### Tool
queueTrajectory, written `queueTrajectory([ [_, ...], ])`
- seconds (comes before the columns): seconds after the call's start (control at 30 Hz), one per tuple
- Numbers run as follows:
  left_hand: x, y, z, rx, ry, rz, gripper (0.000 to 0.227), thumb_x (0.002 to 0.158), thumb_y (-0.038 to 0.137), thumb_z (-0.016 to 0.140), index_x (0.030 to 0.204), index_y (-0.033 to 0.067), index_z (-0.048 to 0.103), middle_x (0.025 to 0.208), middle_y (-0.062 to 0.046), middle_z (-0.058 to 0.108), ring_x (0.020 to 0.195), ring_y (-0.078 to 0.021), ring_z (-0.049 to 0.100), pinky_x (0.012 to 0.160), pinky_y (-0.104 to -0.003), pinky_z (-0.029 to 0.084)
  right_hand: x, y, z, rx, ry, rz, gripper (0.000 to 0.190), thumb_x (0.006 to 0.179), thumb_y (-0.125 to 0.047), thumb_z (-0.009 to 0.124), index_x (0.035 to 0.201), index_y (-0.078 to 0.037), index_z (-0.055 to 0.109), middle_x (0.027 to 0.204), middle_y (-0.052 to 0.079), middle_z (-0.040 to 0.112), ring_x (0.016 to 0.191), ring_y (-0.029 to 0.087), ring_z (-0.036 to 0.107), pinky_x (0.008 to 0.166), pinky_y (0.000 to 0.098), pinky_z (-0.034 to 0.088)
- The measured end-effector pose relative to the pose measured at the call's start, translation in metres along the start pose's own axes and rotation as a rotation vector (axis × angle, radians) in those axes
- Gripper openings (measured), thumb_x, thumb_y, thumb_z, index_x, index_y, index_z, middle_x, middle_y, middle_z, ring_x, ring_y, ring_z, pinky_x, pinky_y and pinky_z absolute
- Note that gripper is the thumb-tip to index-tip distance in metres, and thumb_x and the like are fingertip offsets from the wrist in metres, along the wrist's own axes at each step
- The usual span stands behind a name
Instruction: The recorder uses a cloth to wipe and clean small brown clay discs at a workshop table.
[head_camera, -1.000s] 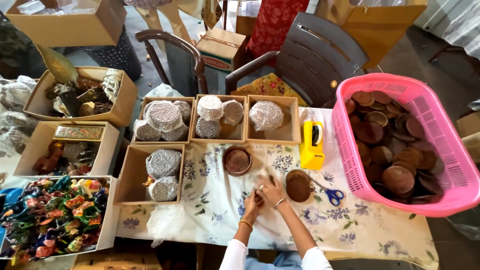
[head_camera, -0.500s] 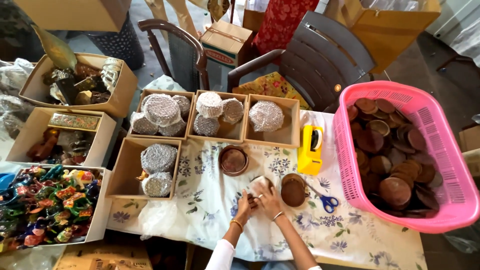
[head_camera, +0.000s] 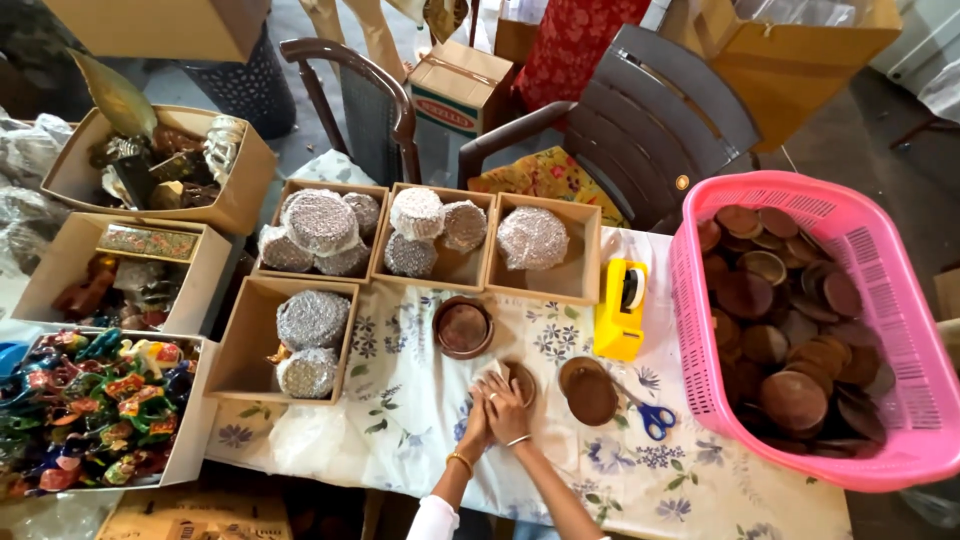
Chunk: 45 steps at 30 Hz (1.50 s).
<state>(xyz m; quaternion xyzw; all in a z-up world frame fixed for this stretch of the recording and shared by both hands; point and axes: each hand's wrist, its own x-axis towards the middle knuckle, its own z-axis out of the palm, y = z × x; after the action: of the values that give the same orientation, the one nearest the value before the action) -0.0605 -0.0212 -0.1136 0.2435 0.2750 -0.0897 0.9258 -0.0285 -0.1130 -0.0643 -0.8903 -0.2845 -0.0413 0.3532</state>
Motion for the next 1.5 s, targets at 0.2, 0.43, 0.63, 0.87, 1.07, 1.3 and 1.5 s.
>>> queueTrajectory([
  [0.2,0.014,-0.012,-0.01,0.191,0.052,-0.122,0.078,0.1,0.072,0.034,0.131,0.0052,0.062,0.116,-0.01,0.071,0.101,-0.026,0.067,0.088,-0.045,0.058,0.041,0.021,-0.046,-0.133,-0.286,0.098,0.053,0.102,-0.036,0.044,0.153,-0.022,0.048,0.161,0.008,0.042,0.15,0.025,0.034,0.117,0.0648,0.013],
  [0.43,0.004,-0.007,-0.014,0.311,0.079,-0.06,0.079,0.105,0.074,0.029,0.118,0.0042,0.065,0.091,-0.007,0.063,0.073,-0.0234,0.056,0.059,-0.038,0.045,0.015,0.027,0.004,-0.261,-0.031,0.097,0.073,0.098,-0.044,0.051,0.156,-0.002,0.033,0.163,0.023,0.032,0.151,0.04,0.02,0.115,0.0646,0.01],
  [0.63,0.006,-0.007,-0.005,0.141,0.068,-0.066,0.054,0.101,0.052,0.037,0.115,0.0057,0.061,0.103,-0.006,0.073,0.09,-0.0188,0.073,0.08,-0.036,0.062,0.022,0.034,-0.046,0.258,-0.299,-0.291,0.063,0.093,-0.012,0.043,0.155,-0.01,0.047,0.162,0.019,0.041,0.155,0.036,0.031,0.128,0.0488,0.022],
  [0.87,0.002,-0.007,-0.006,0.115,-0.005,-0.043,0.033,0.104,0.039,0.052,0.113,0.0092,0.062,0.094,-0.004,0.07,0.079,-0.0182,0.069,0.073,-0.036,0.061,0.025,0.02,-0.036,0.102,-0.03,-0.05,0.051,0.091,-0.001,0.052,0.141,-0.006,0.061,0.144,0.016,0.061,0.136,0.034,0.055,0.117,0.0413,0.041],
  [1.07,0.004,-0.007,-0.006,0.209,0.037,0.083,0.025,0.1,0.02,0.053,0.114,0.0029,0.066,0.097,-0.009,0.075,0.079,-0.0202,0.073,0.068,-0.035,0.06,-0.02,-0.02,-0.057,0.085,-0.007,-0.037,0.051,0.087,-0.001,0.055,0.136,-0.004,0.064,0.139,0.018,0.062,0.128,0.037,0.059,0.11,0.0428,0.044],
  [1.3,-0.008,-0.01,-0.001,0.688,0.241,0.277,0.036,0.1,0.03,0.06,0.117,-0.0012,0.067,0.094,-0.01,0.076,0.079,-0.0221,0.072,0.071,-0.036,0.06,0.012,0.053,-0.1,-0.419,0.255,0.266,0.028,0.082,-0.011,0.063,0.109,-0.005,0.07,0.115,0.015,0.072,0.107,0.035,0.066,0.089,0.0464,0.05],
  [1.5,-0.094,0.021,0.072,1.255,0.369,0.735,0.041,0.1,0.029,0.059,0.13,0.0002,0.059,0.12,-0.019,0.069,0.108,-0.0339,0.068,0.093,-0.041,0.052,0.077,0.098,-0.065,-0.177,0.147,0.17,0.033,0.086,-0.003,0.057,0.112,-0.013,0.075,0.11,0.013,0.072,0.103,0.034,0.066,0.088,0.0439,0.055],
])
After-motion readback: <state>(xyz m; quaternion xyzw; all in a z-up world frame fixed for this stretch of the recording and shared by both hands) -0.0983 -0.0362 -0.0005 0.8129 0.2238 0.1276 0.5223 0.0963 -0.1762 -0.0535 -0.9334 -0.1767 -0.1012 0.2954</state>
